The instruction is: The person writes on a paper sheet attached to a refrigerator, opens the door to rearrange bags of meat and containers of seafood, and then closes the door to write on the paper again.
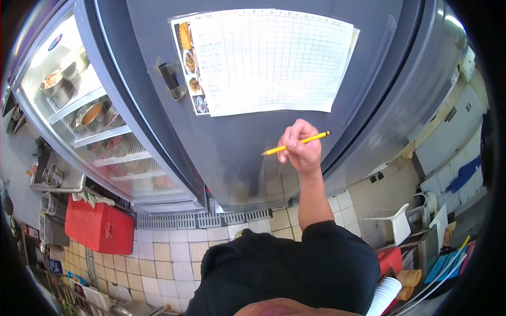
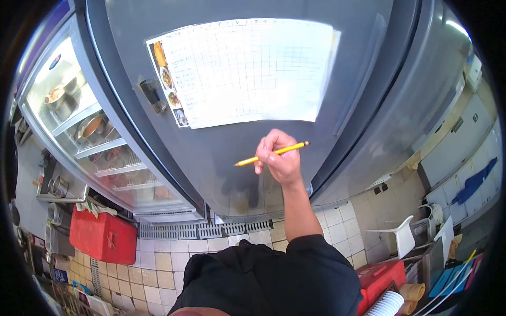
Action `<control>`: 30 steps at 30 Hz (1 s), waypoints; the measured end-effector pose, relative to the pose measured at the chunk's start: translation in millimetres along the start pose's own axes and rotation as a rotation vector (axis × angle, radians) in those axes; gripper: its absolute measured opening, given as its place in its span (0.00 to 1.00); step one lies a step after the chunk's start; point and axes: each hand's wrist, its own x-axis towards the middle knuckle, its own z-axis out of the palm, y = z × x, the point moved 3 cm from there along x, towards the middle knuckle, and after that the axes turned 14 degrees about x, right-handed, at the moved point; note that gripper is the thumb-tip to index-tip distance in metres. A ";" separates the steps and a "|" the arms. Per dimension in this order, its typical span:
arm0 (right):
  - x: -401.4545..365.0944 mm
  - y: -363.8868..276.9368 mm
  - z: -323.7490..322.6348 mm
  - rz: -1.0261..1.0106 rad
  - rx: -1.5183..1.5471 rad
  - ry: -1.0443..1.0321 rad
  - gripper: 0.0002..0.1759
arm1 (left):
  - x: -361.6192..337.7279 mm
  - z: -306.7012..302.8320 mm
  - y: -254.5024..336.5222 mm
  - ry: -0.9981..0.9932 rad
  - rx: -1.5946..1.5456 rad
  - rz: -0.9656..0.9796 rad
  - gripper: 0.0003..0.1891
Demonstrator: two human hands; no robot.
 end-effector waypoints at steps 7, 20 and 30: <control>23.4 -5.8 34.3 -0.013 -0.123 -0.136 0.10 | 1.9 9.5 15.8 0.057 -0.147 0.024 0.18; -134.4 173.8 21.7 0.631 -0.759 -0.406 0.11 | -5.1 22.1 -2.8 0.173 -0.241 0.043 0.20; -142.6 167.6 12.5 0.693 -0.952 -0.421 0.11 | -6.5 24.0 0.4 0.047 -0.199 -0.011 0.21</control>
